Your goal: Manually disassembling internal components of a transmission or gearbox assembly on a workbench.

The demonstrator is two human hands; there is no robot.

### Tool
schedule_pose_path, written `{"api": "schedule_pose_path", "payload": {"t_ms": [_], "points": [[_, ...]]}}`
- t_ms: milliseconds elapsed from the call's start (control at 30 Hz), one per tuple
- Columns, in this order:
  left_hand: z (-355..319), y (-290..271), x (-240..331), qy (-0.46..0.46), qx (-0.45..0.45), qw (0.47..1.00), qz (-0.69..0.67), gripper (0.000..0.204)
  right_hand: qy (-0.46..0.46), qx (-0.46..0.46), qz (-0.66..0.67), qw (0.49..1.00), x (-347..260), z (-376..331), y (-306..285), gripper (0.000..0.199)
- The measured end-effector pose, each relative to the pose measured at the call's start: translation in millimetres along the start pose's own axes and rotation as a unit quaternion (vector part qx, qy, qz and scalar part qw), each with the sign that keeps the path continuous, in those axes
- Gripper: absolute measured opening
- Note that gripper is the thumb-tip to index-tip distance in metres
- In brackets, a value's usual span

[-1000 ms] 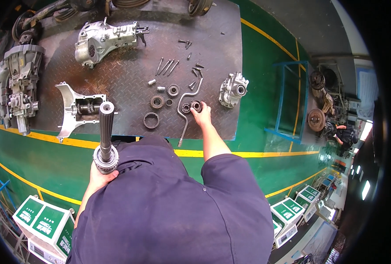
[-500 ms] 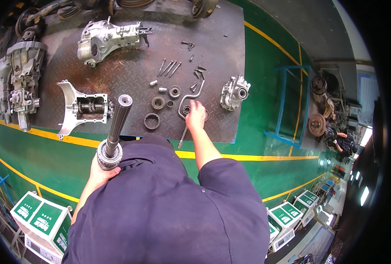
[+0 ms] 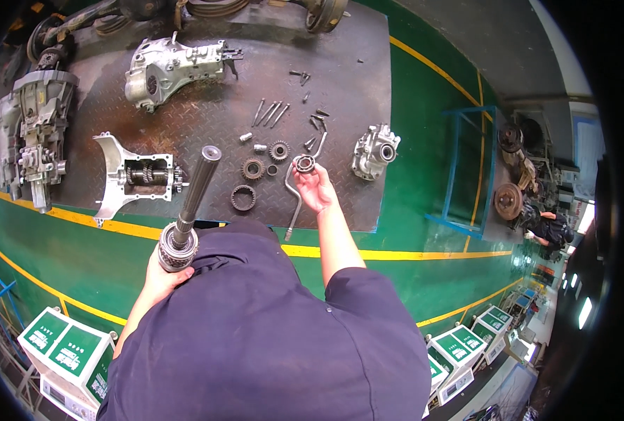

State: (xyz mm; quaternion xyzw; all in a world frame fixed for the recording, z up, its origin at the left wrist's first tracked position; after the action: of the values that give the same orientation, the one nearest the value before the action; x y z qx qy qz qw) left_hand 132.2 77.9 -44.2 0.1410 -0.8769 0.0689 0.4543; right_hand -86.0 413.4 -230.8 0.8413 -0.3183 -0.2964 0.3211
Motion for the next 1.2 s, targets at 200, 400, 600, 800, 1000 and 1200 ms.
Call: {"api": "schedule_pose_path", "payload": {"t_ms": [200, 400, 600, 800, 1000, 1200], "points": [[9, 2, -2, 0.017, -0.005, 1.000, 0.003, 0.081, -0.008, -0.117, 0.068, 0.991, -16, -46, 73, 0.056], [8, 8, -8, 0.000, -0.006, 1.000, -0.028, 0.081, -0.161, -0.166, -0.169, 0.958, -52, -100, 197, 0.069], [15, 27, 0, 0.025, -0.041, 0.999, -0.013, 0.079, -0.328, -0.196, -0.322, 0.866, -78, -148, 311, 0.063], [12, 24, 2, 0.052, -0.045, 0.997, 0.018, 0.068, -0.299, -0.283, -0.577, 0.705, -23, -162, 358, 0.058], [13, 25, 6, 0.052, -0.037, 0.998, 0.014, 0.062, -0.070, -0.267, -0.440, 0.855, 64, -147, 312, 0.115], [11, 27, 6, 0.037, -0.042, 0.998, 0.030, 0.063, -0.051, -0.274, -0.447, 0.850, 88, -146, 290, 0.110]]}}
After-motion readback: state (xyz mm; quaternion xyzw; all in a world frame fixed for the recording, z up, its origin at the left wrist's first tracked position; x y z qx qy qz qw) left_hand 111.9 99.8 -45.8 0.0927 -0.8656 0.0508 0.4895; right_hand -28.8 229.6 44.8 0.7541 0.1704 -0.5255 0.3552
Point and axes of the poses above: each hand's wrist, its own z-axis towards the middle knuckle, its own y-axis out of the palm, x = y × z, the point moved 10 cm from there along z, towards the middle knuckle, and after that the axes turned 10 degrees about x, right-handed, at the moved point
